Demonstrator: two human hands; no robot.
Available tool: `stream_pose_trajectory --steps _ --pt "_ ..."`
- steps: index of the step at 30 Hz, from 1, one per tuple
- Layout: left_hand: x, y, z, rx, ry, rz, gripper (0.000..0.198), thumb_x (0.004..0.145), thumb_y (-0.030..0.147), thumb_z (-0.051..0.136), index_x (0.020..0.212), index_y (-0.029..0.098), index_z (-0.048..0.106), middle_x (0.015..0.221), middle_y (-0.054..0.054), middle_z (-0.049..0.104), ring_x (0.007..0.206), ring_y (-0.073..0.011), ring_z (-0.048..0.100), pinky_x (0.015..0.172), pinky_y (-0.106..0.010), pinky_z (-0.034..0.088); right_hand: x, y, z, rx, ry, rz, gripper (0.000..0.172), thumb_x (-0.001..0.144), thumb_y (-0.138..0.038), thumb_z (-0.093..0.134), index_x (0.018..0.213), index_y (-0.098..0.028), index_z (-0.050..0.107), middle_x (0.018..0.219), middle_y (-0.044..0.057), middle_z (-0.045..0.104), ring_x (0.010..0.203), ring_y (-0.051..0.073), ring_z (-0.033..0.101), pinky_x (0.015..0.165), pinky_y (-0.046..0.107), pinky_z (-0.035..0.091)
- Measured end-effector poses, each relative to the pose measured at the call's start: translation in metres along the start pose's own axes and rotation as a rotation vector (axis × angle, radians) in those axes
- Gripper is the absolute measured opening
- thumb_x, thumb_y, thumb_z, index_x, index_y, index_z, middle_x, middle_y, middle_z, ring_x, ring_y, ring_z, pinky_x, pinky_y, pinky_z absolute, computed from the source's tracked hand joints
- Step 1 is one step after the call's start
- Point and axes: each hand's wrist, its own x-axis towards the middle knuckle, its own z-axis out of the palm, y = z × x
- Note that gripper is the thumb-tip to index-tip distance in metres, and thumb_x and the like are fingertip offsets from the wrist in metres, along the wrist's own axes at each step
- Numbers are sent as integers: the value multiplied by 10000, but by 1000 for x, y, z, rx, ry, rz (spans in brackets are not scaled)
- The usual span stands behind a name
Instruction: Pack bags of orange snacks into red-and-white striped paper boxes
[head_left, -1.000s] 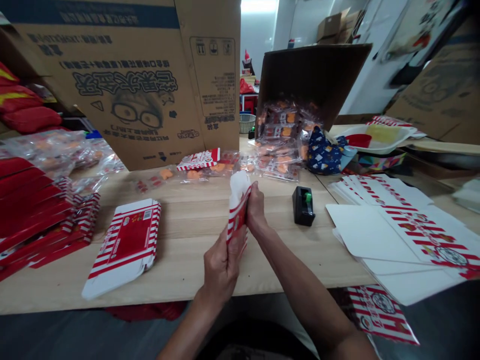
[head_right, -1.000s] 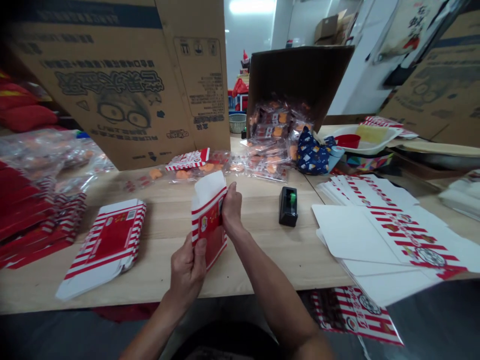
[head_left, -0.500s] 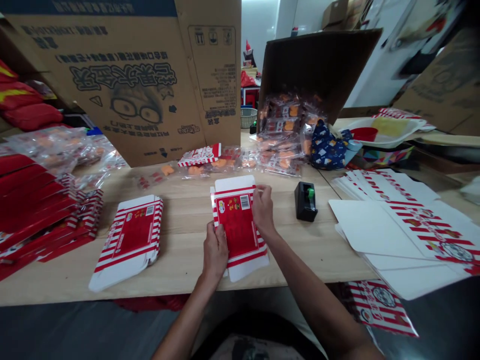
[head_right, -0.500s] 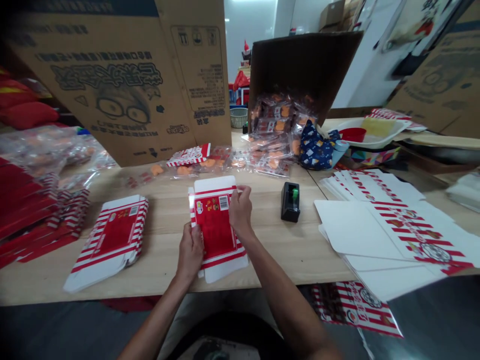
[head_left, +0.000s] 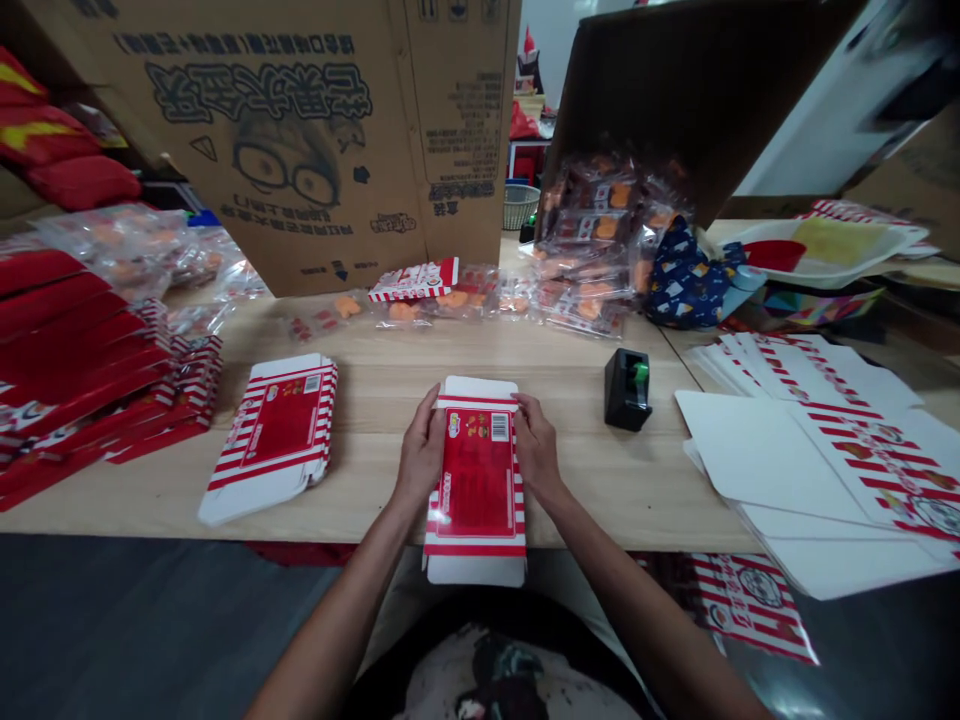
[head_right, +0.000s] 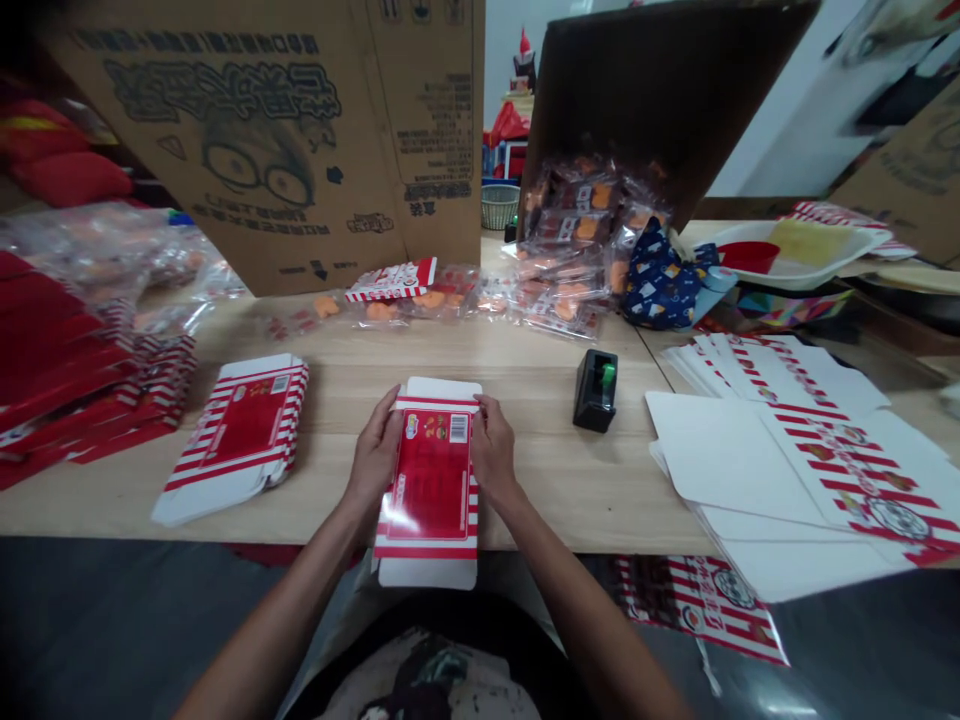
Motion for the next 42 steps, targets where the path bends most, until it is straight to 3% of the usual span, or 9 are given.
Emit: stream_pose_trajectory --steps 6,8,13,15,18,22,26,31,42 --pt "-8 -1 -1 -128 15 -114 318 888 478 659 924 163 679 803 5 684 714 -120 611 648 -206 484 0 -5 -17 79 -143 78 156 815 -334 625 722 -215 588 663 -52 569 652 144 505 624 246 395" --pt "-9 3 -3 -155 -20 -156 324 866 486 683 923 168 654 724 26 659 634 -114 598 599 -207 474 4 -10 -22 123 -198 120 125 781 -324 639 753 -210 594 642 -62 546 601 129 480 569 235 378" --pt "3 22 -18 -314 -265 -339 617 794 399 764 1347 205 570 887 -27 757 702 -164 689 682 -275 547 17 -21 -30 233 -445 230 550 708 -262 676 1252 -202 636 694 -65 612 531 111 480 458 210 320" --pt "7 23 -26 -322 -366 -354 561 797 398 768 1300 183 643 958 -62 773 770 -176 706 742 -284 553 19 -24 -33 194 -492 190 405 724 -271 678 1115 -180 733 690 -38 640 536 111 494 472 220 345" --pt "7 15 -37 -243 -423 -295 432 802 439 772 1144 176 749 995 -76 786 840 -188 715 814 -300 551 15 -29 -40 40 -487 -50 196 796 -298 662 903 -208 800 819 24 727 711 161 629 619 272 475" --pt "1 9 -41 -86 -392 -194 323 783 447 789 957 176 805 983 -80 794 884 -204 713 827 -307 544 9 -45 -50 -168 -681 -210 207 873 -304 638 1009 -262 789 1018 37 762 906 194 668 725 292 500" --pt "-3 25 -34 -91 -316 -207 370 734 403 844 1031 190 785 850 -35 785 732 -158 690 717 -266 535 13 -65 -51 -91 -804 21 184 878 -362 652 929 -206 733 764 -7 696 651 129 571 582 226 443" --pt "-2 50 -29 -179 -301 -278 374 726 388 848 1024 171 788 822 -40 782 673 -148 681 665 -261 536 27 -79 -44 56 -819 286 190 740 -280 729 899 -186 684 753 5 704 607 123 594 492 195 444" --pt "-2 51 -33 -246 -308 -423 302 702 346 858 949 180 812 834 -71 796 682 -160 697 671 -283 553 41 -102 -36 -60 -769 492 150 559 -271 746 597 -174 638 499 15 620 433 130 539 357 227 449"
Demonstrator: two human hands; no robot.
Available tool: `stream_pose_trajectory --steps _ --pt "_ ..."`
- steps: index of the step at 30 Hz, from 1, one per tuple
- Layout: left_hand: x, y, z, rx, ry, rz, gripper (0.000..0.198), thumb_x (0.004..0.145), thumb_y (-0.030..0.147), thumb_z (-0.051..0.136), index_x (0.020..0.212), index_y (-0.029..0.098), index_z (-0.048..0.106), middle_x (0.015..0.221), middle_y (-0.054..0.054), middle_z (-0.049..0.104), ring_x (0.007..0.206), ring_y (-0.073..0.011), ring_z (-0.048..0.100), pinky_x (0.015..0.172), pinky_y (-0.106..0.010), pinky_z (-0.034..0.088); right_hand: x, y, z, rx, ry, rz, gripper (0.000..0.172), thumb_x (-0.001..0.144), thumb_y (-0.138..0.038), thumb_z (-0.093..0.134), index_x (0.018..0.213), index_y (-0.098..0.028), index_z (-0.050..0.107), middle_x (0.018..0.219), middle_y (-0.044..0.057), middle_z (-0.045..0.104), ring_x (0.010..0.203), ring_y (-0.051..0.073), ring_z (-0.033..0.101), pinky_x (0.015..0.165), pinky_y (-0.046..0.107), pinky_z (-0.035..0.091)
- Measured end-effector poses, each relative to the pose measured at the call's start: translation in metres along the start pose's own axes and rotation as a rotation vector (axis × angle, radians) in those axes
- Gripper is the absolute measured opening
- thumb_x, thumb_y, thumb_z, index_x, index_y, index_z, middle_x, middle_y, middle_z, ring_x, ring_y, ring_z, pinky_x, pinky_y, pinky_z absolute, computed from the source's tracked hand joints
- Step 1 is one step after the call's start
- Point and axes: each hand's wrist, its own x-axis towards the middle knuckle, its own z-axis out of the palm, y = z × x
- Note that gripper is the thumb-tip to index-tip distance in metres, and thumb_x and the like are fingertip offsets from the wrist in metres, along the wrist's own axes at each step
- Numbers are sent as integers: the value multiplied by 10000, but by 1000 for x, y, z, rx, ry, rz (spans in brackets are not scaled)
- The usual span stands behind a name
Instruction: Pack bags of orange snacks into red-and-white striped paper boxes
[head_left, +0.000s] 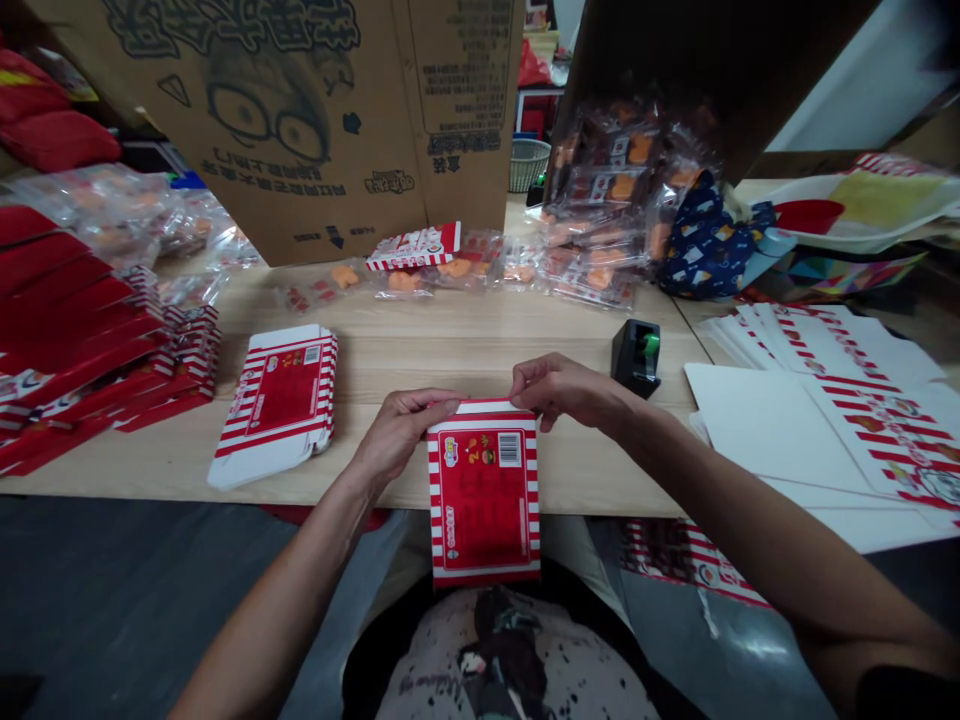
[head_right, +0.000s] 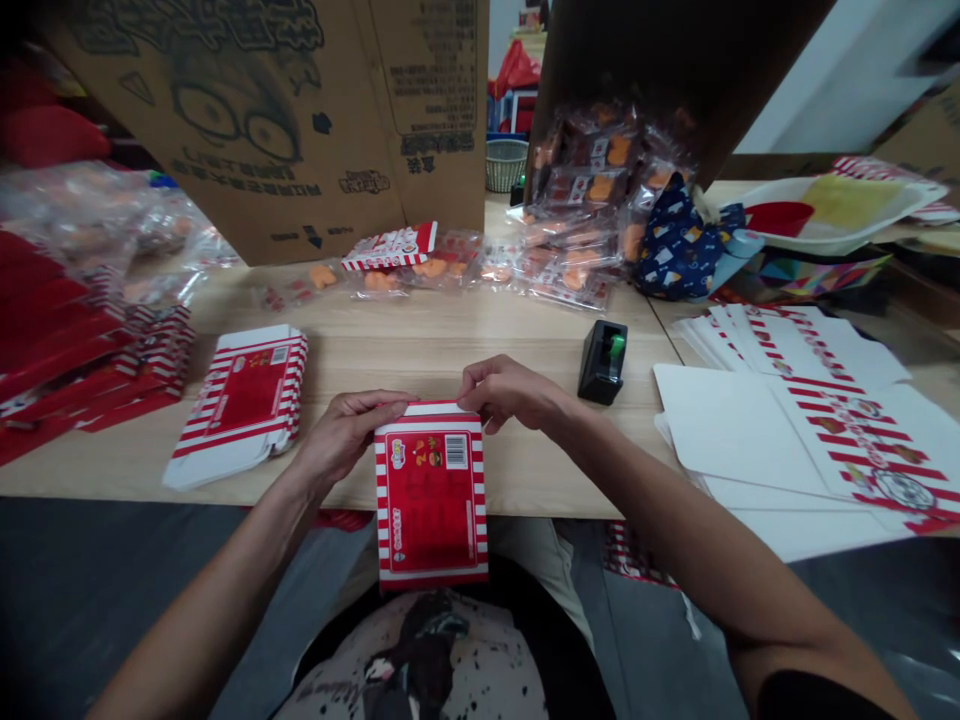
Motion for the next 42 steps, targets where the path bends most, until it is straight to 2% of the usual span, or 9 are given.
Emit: stream_pose_trajectory --steps 6,11,14,19,24,28,31,34,42 --pt "1 -4 -7 28 -23 -42 306 702 363 865 943 181 818 832 -72 800 695 -164 703 682 -277 554 2 0 11 -243 37 -108 88 663 -158 643 596 -192 599 522 11 615 477 152 556 409 231 394" --pt "-9 -18 -15 265 -73 130 262 812 407 781 991 220 819 936 -54 807 808 -169 717 778 -279 557 -17 14 23 -748 76 -428 183 726 -10 566 642 -171 593 585 -10 595 535 102 478 524 233 313" --pt "-18 -32 -23 420 -148 249 263 878 402 719 1065 237 803 1005 -64 797 866 -178 721 789 -285 557 -36 35 27 -766 -66 -436 172 820 -49 534 905 -160 636 818 41 684 697 145 577 642 260 413" --pt "-27 -49 -27 542 -151 539 302 836 326 789 1131 262 777 1048 -83 775 930 -194 722 798 -301 573 -50 75 34 -738 93 -588 216 843 -51 503 1003 -167 588 946 78 634 824 186 586 736 310 466" --pt "-41 3 4 595 -163 708 222 878 249 749 1097 261 783 953 -64 777 838 -164 730 700 -266 589 -66 52 39 -558 235 -771 175 881 -65 543 967 -192 628 921 48 662 812 166 620 722 300 488" --pt "-46 65 33 840 -85 1060 369 852 175 773 1182 337 740 1032 0 789 861 -142 741 734 -242 602 -85 7 17 -570 352 -984 297 912 -80 524 1137 -227 650 1162 65 667 1005 178 648 833 324 522" --pt "-28 75 42 897 165 1332 435 807 122 804 1179 337 740 1113 17 779 888 -137 742 797 -242 605 -85 6 -36 -417 699 -677 444 896 -104 530 1311 -247 593 1305 78 627 1007 176 670 788 298 546" --pt "1 57 47 871 169 1387 365 824 114 782 1151 273 753 1091 -13 782 889 -144 748 803 -242 609 -77 39 -97 -194 1092 -97 344 873 -107 544 1199 -173 631 1134 102 679 743 142 683 565 226 491" --pt "20 32 54 954 17 1274 248 898 140 694 1128 210 752 1062 -53 775 896 -162 752 776 -248 612 -44 85 -135 123 966 134 71 897 -203 568 839 -162 573 661 12 641 498 146 671 417 187 443"
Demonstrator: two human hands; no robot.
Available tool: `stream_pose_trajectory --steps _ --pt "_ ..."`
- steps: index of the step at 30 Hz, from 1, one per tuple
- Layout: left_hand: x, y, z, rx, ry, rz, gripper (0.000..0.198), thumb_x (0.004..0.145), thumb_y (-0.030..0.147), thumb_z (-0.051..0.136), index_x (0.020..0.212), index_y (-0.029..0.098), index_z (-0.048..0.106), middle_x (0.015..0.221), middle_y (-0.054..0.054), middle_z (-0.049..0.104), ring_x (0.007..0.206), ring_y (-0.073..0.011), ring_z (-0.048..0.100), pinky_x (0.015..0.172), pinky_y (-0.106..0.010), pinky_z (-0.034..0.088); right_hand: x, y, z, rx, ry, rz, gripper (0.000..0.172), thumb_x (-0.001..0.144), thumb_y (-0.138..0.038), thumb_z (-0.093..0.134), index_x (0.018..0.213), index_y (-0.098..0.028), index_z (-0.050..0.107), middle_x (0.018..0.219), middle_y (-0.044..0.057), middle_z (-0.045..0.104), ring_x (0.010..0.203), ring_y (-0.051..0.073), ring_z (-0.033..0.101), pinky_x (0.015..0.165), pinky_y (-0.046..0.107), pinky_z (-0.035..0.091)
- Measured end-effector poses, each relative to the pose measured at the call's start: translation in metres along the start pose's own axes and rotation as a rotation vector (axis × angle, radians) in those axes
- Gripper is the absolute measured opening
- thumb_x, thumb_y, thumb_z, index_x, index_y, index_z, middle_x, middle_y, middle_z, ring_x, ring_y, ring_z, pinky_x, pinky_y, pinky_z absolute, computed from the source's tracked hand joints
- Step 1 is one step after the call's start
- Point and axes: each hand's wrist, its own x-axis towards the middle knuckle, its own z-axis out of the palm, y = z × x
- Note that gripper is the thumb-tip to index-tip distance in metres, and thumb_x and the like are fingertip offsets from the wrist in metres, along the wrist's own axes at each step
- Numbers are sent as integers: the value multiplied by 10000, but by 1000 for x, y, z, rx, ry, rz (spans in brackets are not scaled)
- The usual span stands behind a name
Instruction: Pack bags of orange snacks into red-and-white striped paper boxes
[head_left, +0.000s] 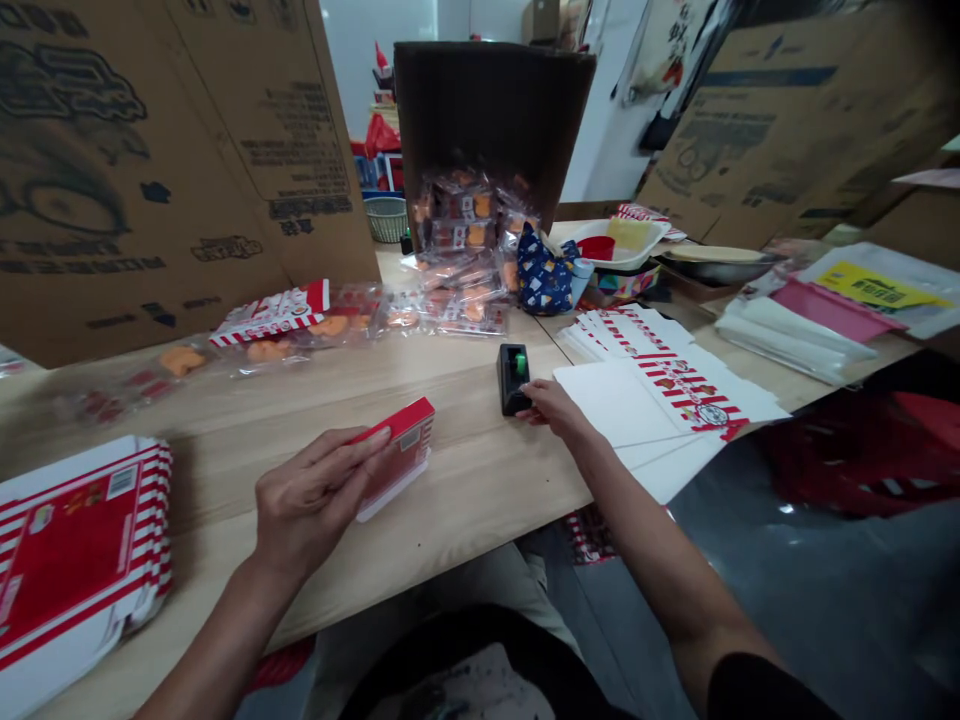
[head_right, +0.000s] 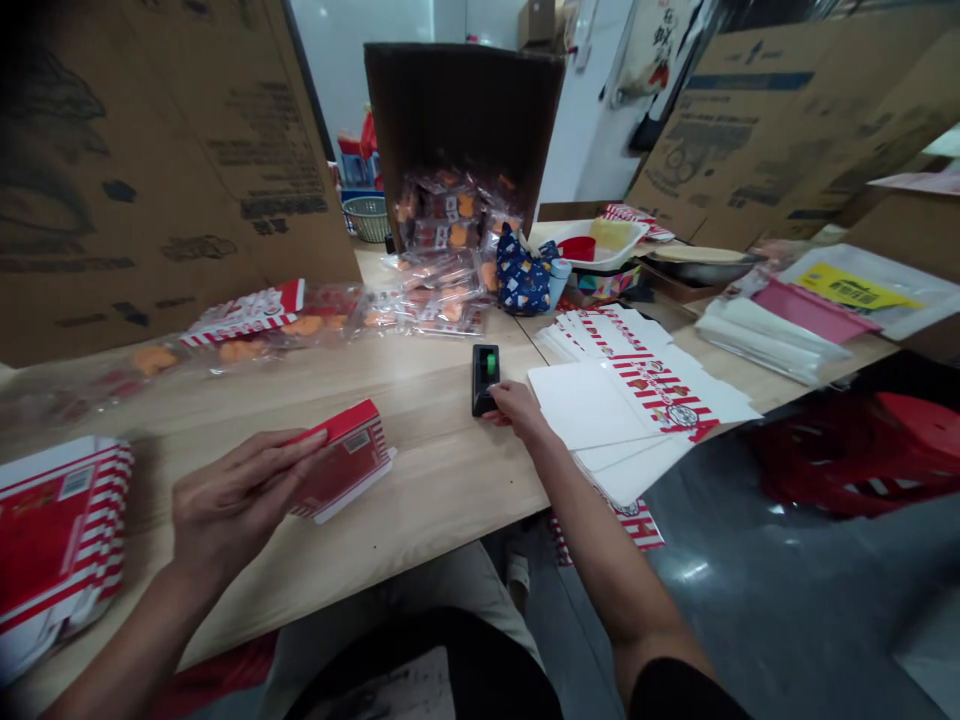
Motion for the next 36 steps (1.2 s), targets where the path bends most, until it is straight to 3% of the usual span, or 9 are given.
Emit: stream_pose_trajectory --steps 7,14,20,22,25,27,29,32,36 --pt "-2 2 -3 -2 -16 -43 254 891 144 702 1131 222 736 1060 -45 766 895 -160 744 760 -249 600 -6 10 -22 170 -44 -96 210 760 -331 698 793 -199 538 678 -15 639 611 174 715 553 252 569" --pt "-1 6 4 7 58 -41 159 857 122 730 993 203 718 1043 -51 749 875 -156 729 738 -251 578 -17 52 2 83 155 -211 260 660 -363 710 603 -205 512 670 10 650 801 211 679 682 272 536" --pt "-5 12 -1 -43 58 -90 61 897 143 666 940 184 679 1004 -69 747 866 -158 728 741 -256 573 -53 43 5 -46 242 -317 155 730 -294 649 641 -215 550 801 54 671 891 223 637 706 287 510" --pt "-7 12 -3 -54 45 -103 66 915 143 630 959 181 661 992 -79 738 883 -162 723 747 -263 567 -80 28 15 -22 172 -405 115 792 -303 629 733 -208 605 740 30 646 726 182 618 634 281 497" --pt "-10 15 -5 -68 34 -107 89 924 138 600 991 184 636 1001 -86 728 916 -169 717 778 -271 561 -131 -2 42 127 -205 -607 172 874 -316 613 956 -192 697 625 -28 587 486 111 507 455 238 408" --pt "-12 18 -6 -73 29 -138 116 921 147 604 1030 190 604 1014 -80 722 911 -167 718 778 -263 560 -159 -24 63 195 -469 -644 282 897 -292 590 1132 -199 714 592 -50 571 438 88 474 412 216 385" --pt "-14 20 -6 -89 42 -209 207 911 169 630 1099 198 550 1036 -74 716 915 -166 724 779 -254 567 -174 -41 82 233 -617 -632 467 897 -260 576 1360 -224 622 567 -75 567 411 78 469 406 205 399" --pt "-19 20 -6 -138 67 -292 350 903 190 653 1190 207 453 1078 -77 704 960 -172 732 790 -252 582 -178 -52 102 275 -613 -605 639 886 -245 579 1515 -226 470 551 -89 574 393 77 478 400 204 416" --pt "-24 17 -6 -134 62 -291 357 912 212 639 1194 217 421 1071 -71 687 947 -177 734 759 -257 591 -171 -48 119 274 -540 -568 625 877 -251 586 1493 -186 505 537 -75 581 382 86 479 375 214 422"
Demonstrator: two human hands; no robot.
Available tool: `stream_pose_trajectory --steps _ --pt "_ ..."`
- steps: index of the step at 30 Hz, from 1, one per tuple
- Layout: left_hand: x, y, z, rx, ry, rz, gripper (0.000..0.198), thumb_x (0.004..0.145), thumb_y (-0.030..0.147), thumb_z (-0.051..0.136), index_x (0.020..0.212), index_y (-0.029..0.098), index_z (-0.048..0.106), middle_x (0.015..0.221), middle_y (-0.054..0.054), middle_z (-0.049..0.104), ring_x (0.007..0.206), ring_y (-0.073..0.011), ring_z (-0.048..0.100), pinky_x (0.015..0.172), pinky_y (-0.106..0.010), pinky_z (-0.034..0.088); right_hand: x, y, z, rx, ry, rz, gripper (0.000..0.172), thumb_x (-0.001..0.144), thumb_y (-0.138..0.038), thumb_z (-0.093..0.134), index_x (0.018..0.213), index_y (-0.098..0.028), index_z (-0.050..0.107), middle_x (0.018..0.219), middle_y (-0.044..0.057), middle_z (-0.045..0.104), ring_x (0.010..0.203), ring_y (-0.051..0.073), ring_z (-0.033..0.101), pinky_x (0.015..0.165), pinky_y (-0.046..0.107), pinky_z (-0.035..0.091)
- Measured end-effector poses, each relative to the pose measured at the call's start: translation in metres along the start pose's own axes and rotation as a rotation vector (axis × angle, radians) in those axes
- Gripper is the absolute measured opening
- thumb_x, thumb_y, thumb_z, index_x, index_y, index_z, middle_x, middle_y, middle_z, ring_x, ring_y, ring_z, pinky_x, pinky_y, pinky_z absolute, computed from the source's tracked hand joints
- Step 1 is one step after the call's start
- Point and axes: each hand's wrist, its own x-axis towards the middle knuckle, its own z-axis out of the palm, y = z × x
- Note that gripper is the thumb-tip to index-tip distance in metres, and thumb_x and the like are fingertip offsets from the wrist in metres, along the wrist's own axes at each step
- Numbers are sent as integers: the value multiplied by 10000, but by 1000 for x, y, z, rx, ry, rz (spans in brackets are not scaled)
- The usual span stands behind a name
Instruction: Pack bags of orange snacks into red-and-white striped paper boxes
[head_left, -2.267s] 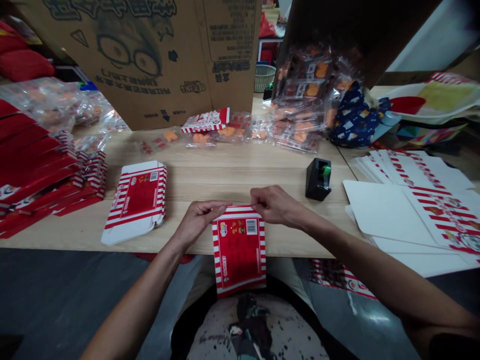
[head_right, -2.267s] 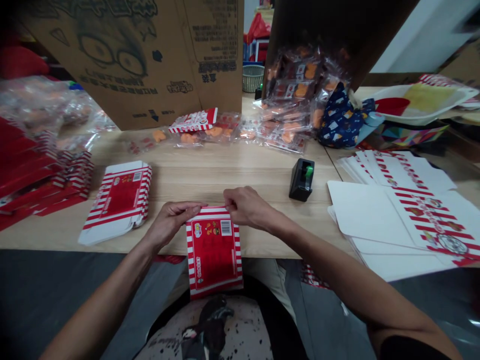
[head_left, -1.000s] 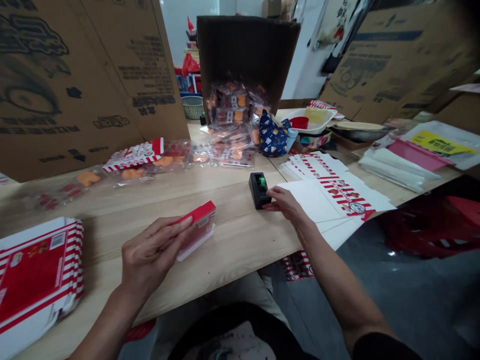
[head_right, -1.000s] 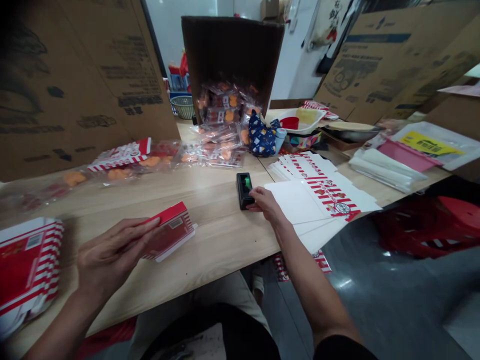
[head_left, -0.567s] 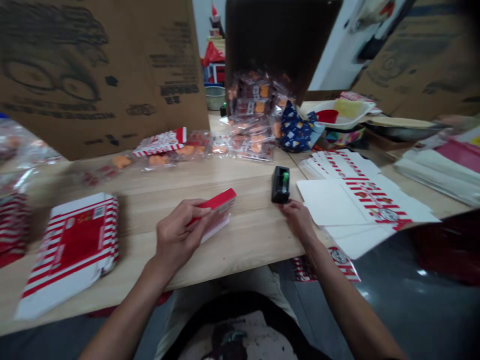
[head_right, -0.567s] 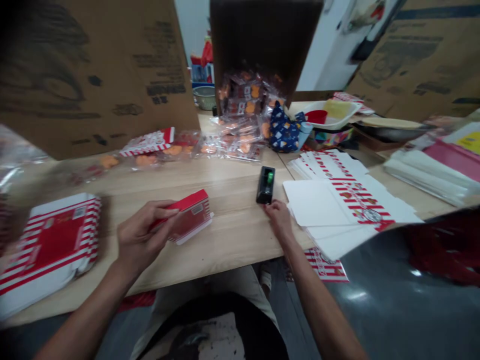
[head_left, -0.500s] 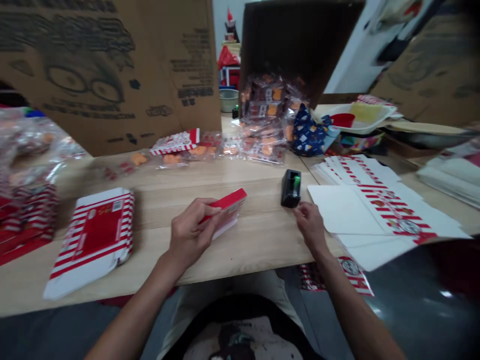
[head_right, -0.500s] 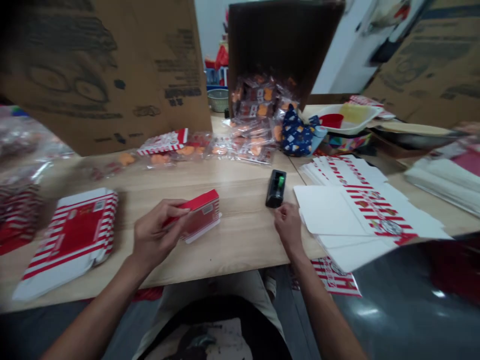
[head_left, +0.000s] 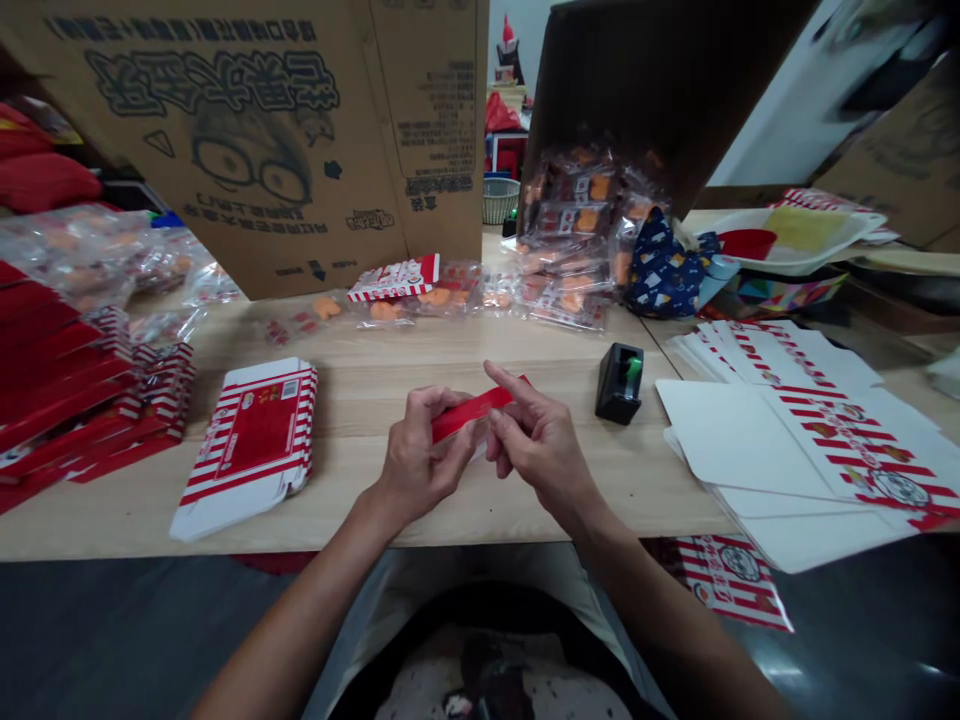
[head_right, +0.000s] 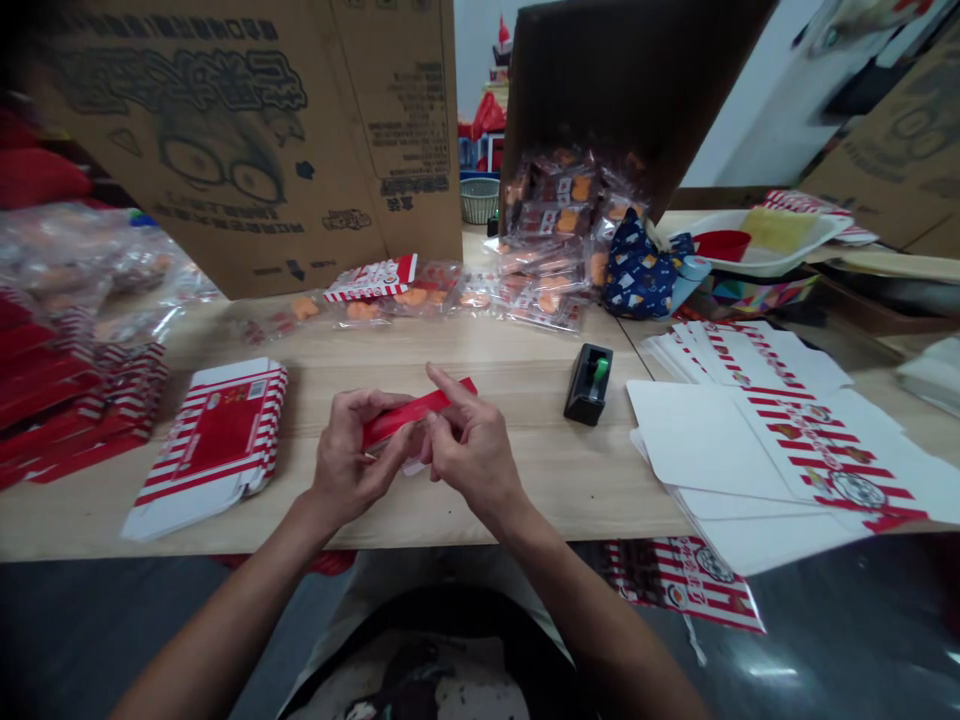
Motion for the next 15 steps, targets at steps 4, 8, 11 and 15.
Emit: stream_pose_trajectory --steps 4,8,11,15 --pt "1 -2 -3 42 18 14 315 914 224 648 1170 214 466 1053 -61 682 927 -173 730 745 -251 592 4 7 5 -46 37 20 596 878 -256 583 1467 -179 536 524 -69 576 371 93 469 361 219 417" --pt "7 -2 -8 112 7 109 280 926 208 628 1186 209 525 1053 -65 704 925 -171 719 799 -280 590 9 6 5 -59 17 54 635 889 -278 574 1508 -168 477 492 -78 551 353 100 453 343 217 386" --pt "11 -3 -11 77 -60 161 269 950 171 563 1216 202 588 1071 -89 716 970 -185 704 823 -307 586 15 9 4 -71 2 51 651 878 -272 584 1509 -171 460 513 -82 538 374 98 444 355 216 368" --pt "16 -4 -15 43 -86 148 306 960 133 536 1233 202 657 1117 -107 706 1007 -179 687 827 -299 576 22 20 7 -49 -11 -34 694 873 -259 573 1535 -169 386 569 -84 526 445 103 462 423 221 381"
